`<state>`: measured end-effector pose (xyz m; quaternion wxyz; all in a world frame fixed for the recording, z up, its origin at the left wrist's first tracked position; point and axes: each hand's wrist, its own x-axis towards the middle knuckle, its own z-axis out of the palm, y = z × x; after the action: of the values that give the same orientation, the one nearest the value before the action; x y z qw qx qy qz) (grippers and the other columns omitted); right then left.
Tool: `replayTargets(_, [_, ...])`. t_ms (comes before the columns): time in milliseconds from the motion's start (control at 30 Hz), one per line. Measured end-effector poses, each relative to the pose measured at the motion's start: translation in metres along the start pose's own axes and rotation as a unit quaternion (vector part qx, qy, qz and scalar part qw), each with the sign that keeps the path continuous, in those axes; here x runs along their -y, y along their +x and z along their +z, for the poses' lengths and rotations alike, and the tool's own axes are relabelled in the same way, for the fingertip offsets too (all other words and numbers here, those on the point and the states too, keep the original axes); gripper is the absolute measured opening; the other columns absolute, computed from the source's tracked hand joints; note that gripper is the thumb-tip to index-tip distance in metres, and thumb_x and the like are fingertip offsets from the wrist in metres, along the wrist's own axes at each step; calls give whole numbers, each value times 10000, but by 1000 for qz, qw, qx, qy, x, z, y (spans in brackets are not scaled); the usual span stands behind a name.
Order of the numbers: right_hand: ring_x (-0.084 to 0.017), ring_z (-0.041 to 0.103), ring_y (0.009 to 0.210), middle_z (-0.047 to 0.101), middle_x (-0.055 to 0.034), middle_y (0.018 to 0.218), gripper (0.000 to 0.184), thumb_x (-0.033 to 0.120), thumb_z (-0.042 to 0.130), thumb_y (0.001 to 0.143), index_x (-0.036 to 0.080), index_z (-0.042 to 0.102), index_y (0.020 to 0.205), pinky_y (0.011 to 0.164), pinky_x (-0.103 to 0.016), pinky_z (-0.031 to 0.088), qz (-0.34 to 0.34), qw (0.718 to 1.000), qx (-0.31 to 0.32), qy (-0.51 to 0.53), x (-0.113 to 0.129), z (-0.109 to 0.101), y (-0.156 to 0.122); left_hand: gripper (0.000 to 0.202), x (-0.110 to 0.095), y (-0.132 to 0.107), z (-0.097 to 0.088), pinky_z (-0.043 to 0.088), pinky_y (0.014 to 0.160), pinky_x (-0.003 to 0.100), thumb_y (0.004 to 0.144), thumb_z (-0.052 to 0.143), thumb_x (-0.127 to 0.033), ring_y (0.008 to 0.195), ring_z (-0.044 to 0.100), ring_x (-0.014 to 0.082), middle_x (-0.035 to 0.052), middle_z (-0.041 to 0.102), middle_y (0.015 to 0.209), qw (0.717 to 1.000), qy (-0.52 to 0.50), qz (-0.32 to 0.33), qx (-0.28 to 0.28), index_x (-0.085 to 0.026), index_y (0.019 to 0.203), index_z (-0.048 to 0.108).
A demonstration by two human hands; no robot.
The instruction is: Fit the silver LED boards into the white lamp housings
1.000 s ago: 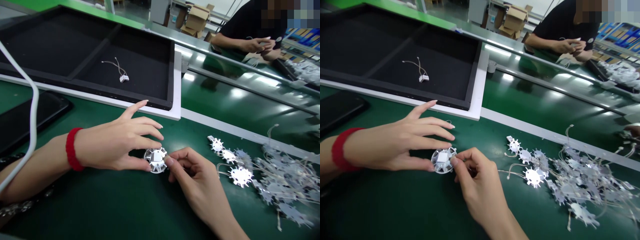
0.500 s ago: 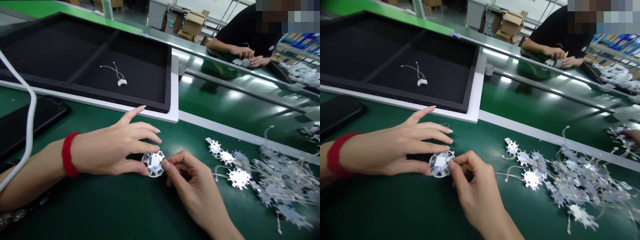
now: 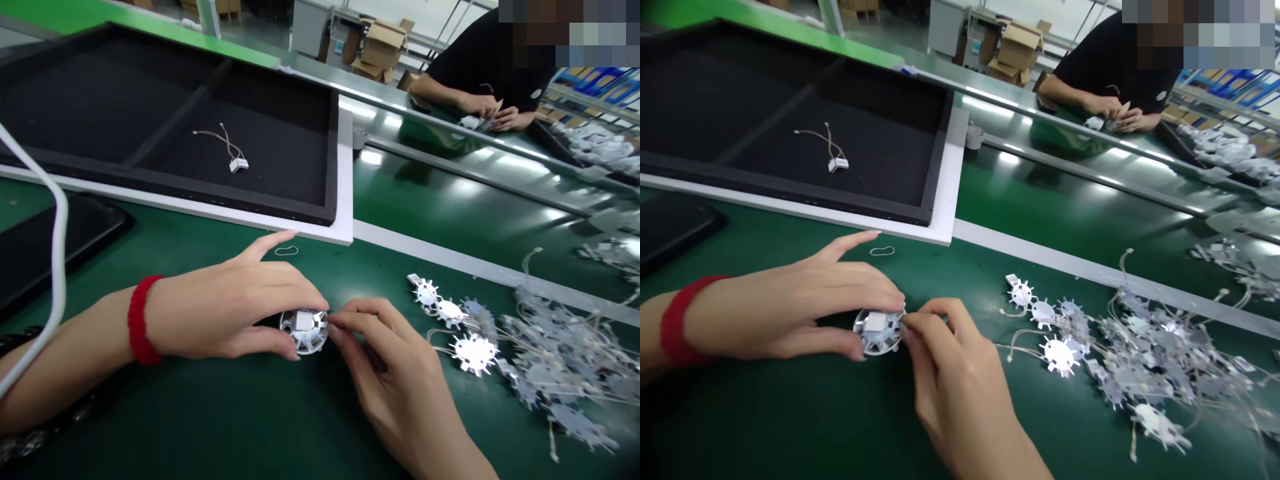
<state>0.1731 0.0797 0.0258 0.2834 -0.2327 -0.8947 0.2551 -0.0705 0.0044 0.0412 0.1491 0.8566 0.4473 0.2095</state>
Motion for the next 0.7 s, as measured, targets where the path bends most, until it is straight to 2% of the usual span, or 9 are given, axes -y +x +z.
replayTargets(100, [-153,736,667,781,-98,1022,264,106,511,1085,138,754,988,500,-261,504,-42,997,3,-72,-6,-1,-3,293,1,0,-2,-122,1335,266,1104,693,-352,1194,719,129,-23,755,1262,1000,-7,-2,7,-196,1341,617])
replayTargets(167, [-165,743,654,787,-67,953,264,86,485,1087,140,725,993,479,-274,491,-59,994,23,-84,-10,0,-5,233,2,-1,-2,-117,1343,285,1150,591,-377,1194,723,136,-14,754,1257,1000,1,8,12,-217,1314,637])
replayTargets(267, [-152,671,545,745,-10,805,268,49,466,1068,144,709,1008,436,-290,432,-79,990,48,-109,-12,0,-6,248,5,-1,-2,-98,1353,307,1172,516,-400,1192,733,150,5,755,1256,1000,15,24,11,-245,1280,677])
replayTargets(467, [-152,538,481,623,4,645,390,-51,399,987,142,725,895,418,-317,334,-137,976,50,-164,-9,-3,-2,199,7,1,-4,-84,1358,294,1155,554,-406,1180,739,128,-29,762,1245,999,21,24,10,-296,1221,706])
replayTargets(567, [-154,546,500,637,-4,657,385,-53,409,977,140,730,889,442,-318,351,-137,976,60,-160,-9,-4,-2,206,9,0,-3,-55,1365,291,1138,597,-407,1225,725,140,-9,757,1264,999,38,34,0,-284,1272,693])
replayTargets(700, [-148,528,485,628,-1,645,333,-7,460,1011,133,736,890,449,-323,358,-130,980,55,-143,-12,-3,-4,238,10,-3,-6,59,1375,290,1136,610,-414,1283,688,133,18,735,1307,999,42,23,-25,-246,1304,625])
